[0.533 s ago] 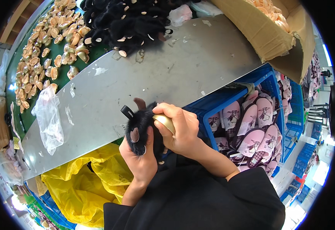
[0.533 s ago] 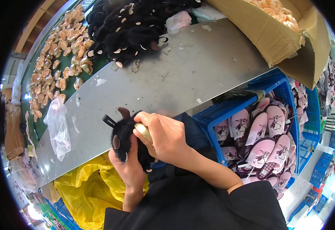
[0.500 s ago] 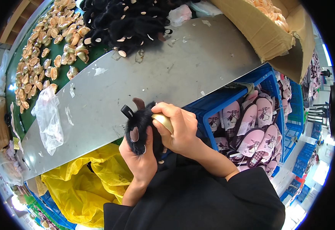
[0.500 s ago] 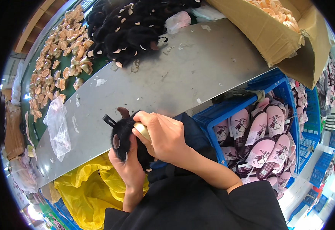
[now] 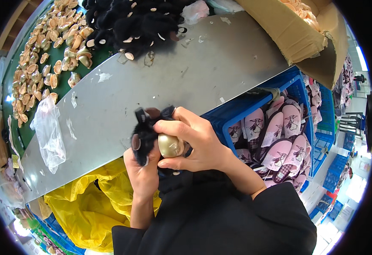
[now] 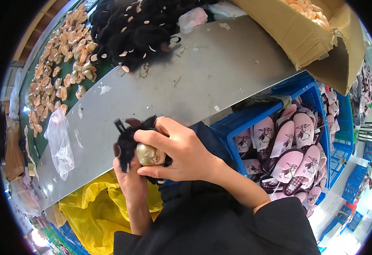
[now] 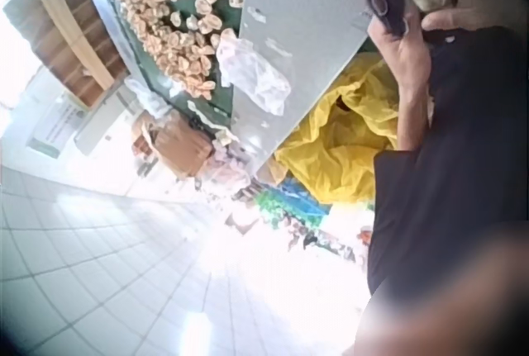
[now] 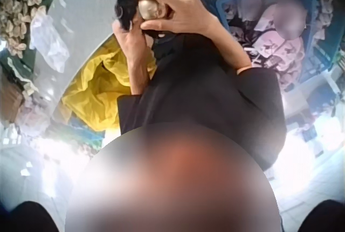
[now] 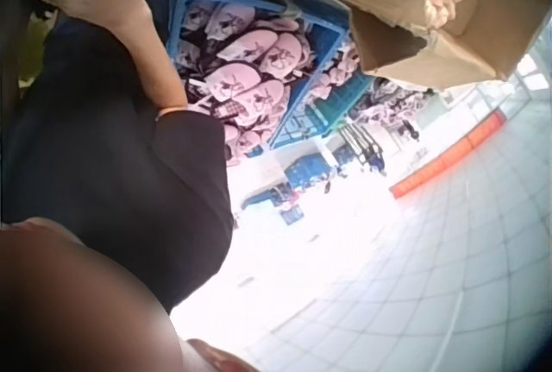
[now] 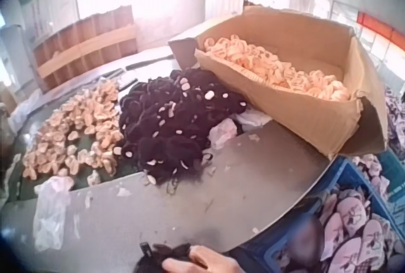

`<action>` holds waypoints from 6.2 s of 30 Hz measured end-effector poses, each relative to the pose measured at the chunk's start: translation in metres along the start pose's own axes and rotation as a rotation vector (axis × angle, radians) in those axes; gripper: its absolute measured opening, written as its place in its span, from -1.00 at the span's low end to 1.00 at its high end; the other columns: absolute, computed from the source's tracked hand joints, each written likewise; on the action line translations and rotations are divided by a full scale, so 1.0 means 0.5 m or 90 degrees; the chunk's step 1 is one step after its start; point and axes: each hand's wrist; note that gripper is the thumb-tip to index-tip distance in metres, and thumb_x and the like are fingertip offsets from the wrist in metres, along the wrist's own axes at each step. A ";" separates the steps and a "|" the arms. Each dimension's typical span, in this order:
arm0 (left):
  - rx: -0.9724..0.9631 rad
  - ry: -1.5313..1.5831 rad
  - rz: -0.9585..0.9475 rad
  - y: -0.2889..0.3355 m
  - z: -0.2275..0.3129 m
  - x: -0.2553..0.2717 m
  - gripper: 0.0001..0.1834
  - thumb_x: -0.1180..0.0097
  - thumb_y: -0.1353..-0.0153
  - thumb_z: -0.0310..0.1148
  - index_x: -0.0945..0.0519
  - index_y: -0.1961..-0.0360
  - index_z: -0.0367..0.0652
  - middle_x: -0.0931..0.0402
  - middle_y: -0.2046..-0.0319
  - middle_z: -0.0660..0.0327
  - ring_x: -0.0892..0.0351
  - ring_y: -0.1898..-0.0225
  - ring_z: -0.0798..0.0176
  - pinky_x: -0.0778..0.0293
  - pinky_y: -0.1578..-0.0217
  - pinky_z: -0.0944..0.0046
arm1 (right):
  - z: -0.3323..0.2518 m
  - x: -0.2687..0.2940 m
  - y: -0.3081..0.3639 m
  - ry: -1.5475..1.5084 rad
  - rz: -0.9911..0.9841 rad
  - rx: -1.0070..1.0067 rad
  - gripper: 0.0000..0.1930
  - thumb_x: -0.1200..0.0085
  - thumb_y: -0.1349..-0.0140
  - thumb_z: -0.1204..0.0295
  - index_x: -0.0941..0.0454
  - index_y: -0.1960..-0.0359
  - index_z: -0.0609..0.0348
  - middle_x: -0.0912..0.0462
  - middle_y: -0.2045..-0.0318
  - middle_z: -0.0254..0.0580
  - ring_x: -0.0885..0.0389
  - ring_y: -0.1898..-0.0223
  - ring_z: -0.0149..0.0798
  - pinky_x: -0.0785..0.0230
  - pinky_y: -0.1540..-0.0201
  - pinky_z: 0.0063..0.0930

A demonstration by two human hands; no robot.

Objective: The person assembles slippers by inserting beige plastic footbeds into black fuzzy slipper uppers. They repeatedly pick up a footbed from a cardboard box, press it into the upper, and place the completed slipper on the table. The process continues throughout the clip.

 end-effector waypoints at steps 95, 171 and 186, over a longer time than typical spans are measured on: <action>0.074 0.057 -0.052 -0.049 0.005 -0.061 -0.52 -0.46 -0.16 -0.31 -0.55 -0.03 -0.28 -0.58 0.16 0.29 -0.54 0.13 0.43 -0.44 0.04 0.41 | 0.055 0.086 0.043 -0.256 0.075 -0.191 -0.36 -0.33 -0.24 -0.06 -0.55 -0.14 0.20 -0.54 0.23 -0.30 -0.47 0.22 -0.44 -0.38 0.13 -0.49; -0.304 -0.245 0.075 -0.036 -0.027 -0.136 -0.81 -0.05 -0.19 -0.51 -0.53 0.17 -0.35 -0.51 -0.13 -0.10 -0.58 -0.06 0.04 -0.50 -0.12 0.13 | -0.076 0.014 0.049 0.078 0.292 -0.115 -0.74 -0.21 -0.29 0.31 -0.53 0.16 0.24 -0.60 0.33 0.06 -0.63 0.31 0.13 -0.52 0.28 -0.18; -0.290 -0.110 -0.195 -0.040 0.042 -0.095 -0.60 -0.13 -0.21 -0.51 -0.45 -0.08 -0.31 -0.50 0.00 -0.10 -0.54 0.07 0.15 -0.46 0.01 0.27 | -0.021 0.032 0.058 -0.013 0.237 0.090 -0.64 -0.26 0.02 0.70 -0.45 0.17 0.24 -0.65 0.06 0.18 -0.70 0.11 0.15 -0.61 0.09 -0.23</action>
Point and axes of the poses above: each hand's wrist, its own y-axis away from the middle knuckle, its own x-axis out of the back of the hand, z = x × y
